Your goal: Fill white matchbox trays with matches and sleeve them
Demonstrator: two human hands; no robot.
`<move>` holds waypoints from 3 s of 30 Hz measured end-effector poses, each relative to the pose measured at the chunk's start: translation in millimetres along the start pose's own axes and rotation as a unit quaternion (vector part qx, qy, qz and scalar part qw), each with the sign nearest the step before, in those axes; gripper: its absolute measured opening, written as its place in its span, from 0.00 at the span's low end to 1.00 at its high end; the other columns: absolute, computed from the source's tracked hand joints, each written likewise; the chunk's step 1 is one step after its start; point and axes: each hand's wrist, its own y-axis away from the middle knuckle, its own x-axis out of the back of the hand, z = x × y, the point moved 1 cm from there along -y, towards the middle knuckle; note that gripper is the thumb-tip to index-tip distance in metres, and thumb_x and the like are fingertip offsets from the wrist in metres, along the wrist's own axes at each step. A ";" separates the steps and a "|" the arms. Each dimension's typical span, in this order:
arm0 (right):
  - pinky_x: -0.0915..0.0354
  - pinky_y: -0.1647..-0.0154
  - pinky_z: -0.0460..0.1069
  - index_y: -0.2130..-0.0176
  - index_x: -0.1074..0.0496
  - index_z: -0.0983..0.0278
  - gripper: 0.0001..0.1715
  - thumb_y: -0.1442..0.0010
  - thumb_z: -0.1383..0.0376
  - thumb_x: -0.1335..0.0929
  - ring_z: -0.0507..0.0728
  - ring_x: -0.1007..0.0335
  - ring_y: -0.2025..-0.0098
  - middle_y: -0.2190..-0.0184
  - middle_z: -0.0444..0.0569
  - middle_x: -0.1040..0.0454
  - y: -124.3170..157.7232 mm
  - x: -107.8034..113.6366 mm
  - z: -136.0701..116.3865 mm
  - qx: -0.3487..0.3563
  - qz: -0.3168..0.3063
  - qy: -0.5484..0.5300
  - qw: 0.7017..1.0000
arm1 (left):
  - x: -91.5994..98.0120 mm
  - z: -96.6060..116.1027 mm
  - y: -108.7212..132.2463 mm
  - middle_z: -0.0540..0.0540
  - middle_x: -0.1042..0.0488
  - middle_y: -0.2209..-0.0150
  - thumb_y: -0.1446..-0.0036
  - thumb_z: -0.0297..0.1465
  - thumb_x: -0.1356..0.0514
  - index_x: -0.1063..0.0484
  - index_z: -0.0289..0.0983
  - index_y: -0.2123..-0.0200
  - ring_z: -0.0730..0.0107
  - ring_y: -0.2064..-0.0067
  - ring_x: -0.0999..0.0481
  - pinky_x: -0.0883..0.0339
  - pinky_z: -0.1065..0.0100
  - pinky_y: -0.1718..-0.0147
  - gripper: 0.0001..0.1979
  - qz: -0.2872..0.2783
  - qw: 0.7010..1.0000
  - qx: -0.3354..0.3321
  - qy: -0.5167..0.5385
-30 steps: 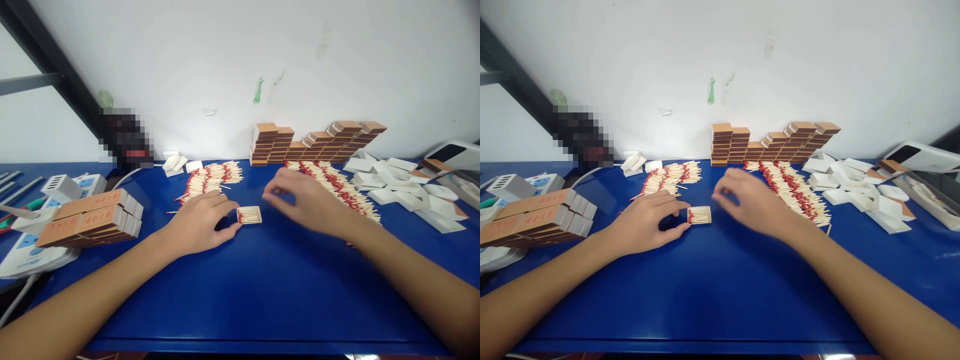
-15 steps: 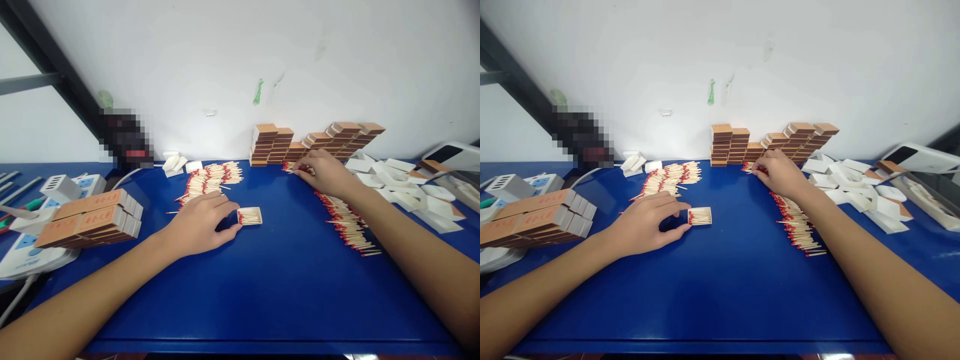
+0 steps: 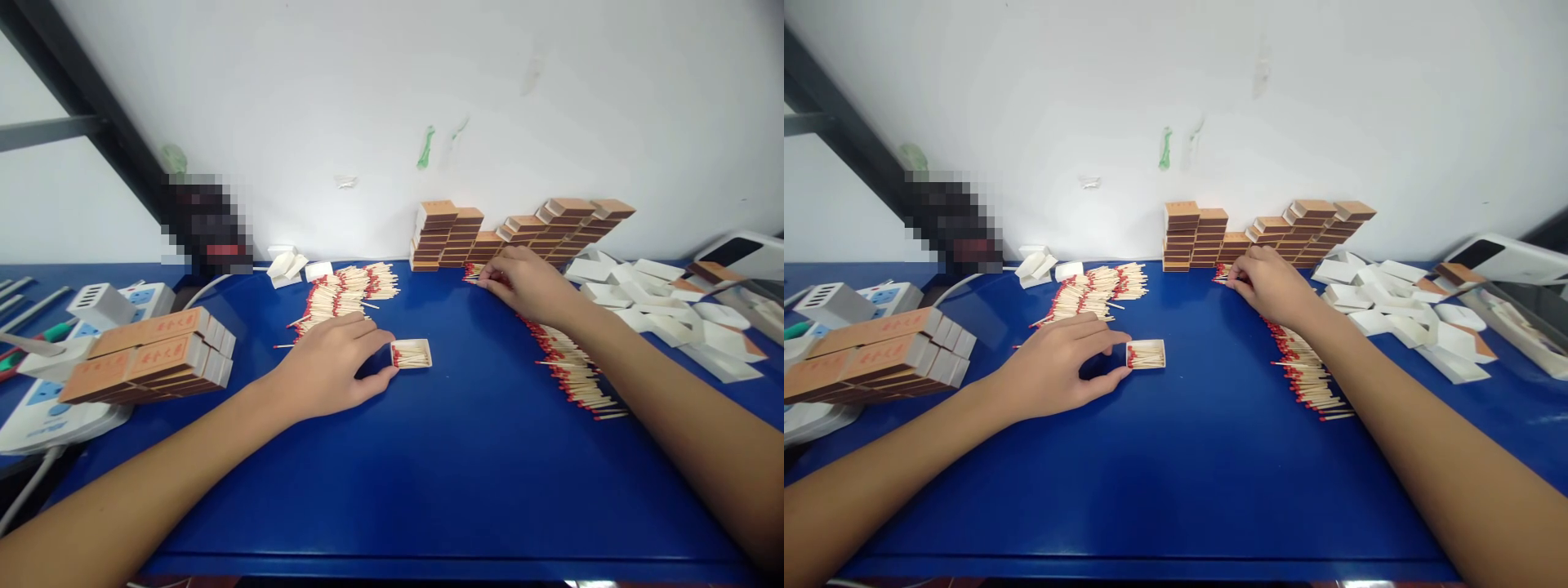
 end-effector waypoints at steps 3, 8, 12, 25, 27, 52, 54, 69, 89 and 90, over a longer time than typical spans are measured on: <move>0.33 0.52 0.60 0.63 0.26 0.62 0.16 0.31 0.57 0.37 0.66 0.30 0.56 0.61 0.60 0.26 0.0 -0.2 -0.8 0.005 -0.004 0.000 1.000 | 0.2 -0.2 -0.2 0.44 0.21 0.63 0.32 0.37 0.39 0.22 0.35 0.49 0.61 0.59 0.21 0.28 0.61 0.60 0.15 0.001 1.000 -0.003 -0.004; 0.33 0.52 0.61 0.61 0.26 0.61 0.15 0.32 0.56 0.37 0.67 0.31 0.56 0.61 0.58 0.26 -0.8 -0.7 1.6 0.016 0.004 -0.001 1.000 | -0.2 -0.5 -0.9 0.45 0.21 0.63 0.32 0.37 0.40 0.22 0.35 0.49 0.61 0.60 0.21 0.28 0.61 0.60 0.15 -0.002 1.000 -0.002 -0.001; 0.33 0.52 0.61 0.60 0.26 0.60 0.17 0.30 0.55 0.38 0.67 0.30 0.56 0.61 0.58 0.26 -1.6 -2.5 4.1 0.024 0.003 -0.012 1.000 | 0.3 0.1 -1.2 0.45 0.21 0.63 0.32 0.37 0.39 0.22 0.35 0.49 0.61 0.59 0.21 0.29 0.61 0.60 0.15 -0.002 1.000 -0.003 -0.004; 0.34 0.52 0.61 0.66 0.27 0.61 0.14 0.33 0.55 0.35 0.67 0.31 0.56 0.63 0.58 0.25 -4.6 -1.8 0.7 0.018 -0.005 -0.042 0.999 | -0.9 -0.8 -0.9 0.44 0.21 0.63 0.33 0.37 0.39 0.22 0.34 0.49 0.60 0.59 0.21 0.28 0.60 0.60 0.15 0.003 1.000 -0.005 0.001; 0.34 0.52 0.62 0.67 0.28 0.61 0.15 0.34 0.55 0.35 0.67 0.31 0.57 0.64 0.58 0.25 -4.7 -0.6 -3.2 0.009 -0.012 -0.048 0.999 | -0.8 -0.9 -1.0 0.44 0.21 0.63 0.33 0.37 0.39 0.22 0.34 0.49 0.61 0.59 0.21 0.28 0.60 0.60 0.15 0.004 1.000 -0.003 0.001; 0.35 0.51 0.60 0.59 0.25 0.61 0.12 0.28 0.60 0.35 0.65 0.31 0.55 0.61 0.55 0.23 6.8 19.7 -90.2 0.078 0.056 -0.077 0.992 | 0.4 0.9 -0.4 0.45 0.21 0.64 0.32 0.38 0.40 0.22 0.35 0.50 0.61 0.59 0.22 0.29 0.60 0.60 0.15 -0.004 1.000 0.003 -0.003; 0.35 0.49 0.63 0.58 0.22 0.61 0.14 0.29 0.59 0.36 0.67 0.31 0.55 0.60 0.57 0.22 2.6 16.7 -56.0 0.048 0.063 -0.038 0.996 | 0.5 0.4 -0.4 0.45 0.21 0.64 0.32 0.38 0.40 0.21 0.35 0.50 0.61 0.59 0.22 0.29 0.60 0.59 0.15 -0.005 1.000 0.003 -0.003; 0.32 0.50 0.64 0.59 0.18 0.63 0.20 0.33 0.56 0.37 0.70 0.31 0.54 0.62 0.60 0.23 -3.4 0.1 -14.5 0.004 0.027 0.003 1.000 | 0.5 1.8 -0.8 0.45 0.21 0.63 0.32 0.38 0.40 0.21 0.35 0.50 0.61 0.59 0.22 0.28 0.59 0.59 0.15 -0.010 1.000 0.005 0.001; 0.33 0.52 0.60 0.57 0.20 0.58 0.17 0.32 0.54 0.35 0.65 0.29 0.56 0.62 0.54 0.21 -4.8 0.5 -27.9 0.010 0.010 -0.087 0.996 | 1.4 0.8 -1.1 0.45 0.21 0.64 0.32 0.38 0.40 0.22 0.36 0.50 0.61 0.60 0.22 0.29 0.61 0.61 0.14 -0.013 1.000 0.000 -0.014; 0.33 0.52 0.60 0.57 0.21 0.59 0.16 0.33 0.53 0.34 0.65 0.29 0.56 0.62 0.54 0.22 -4.9 0.0 -27.1 0.008 0.014 -0.083 0.996 | 1.6 0.9 -1.2 0.45 0.22 0.64 0.32 0.38 0.40 0.22 0.36 0.50 0.61 0.60 0.22 0.29 0.61 0.61 0.14 -0.012 1.000 0.000 -0.015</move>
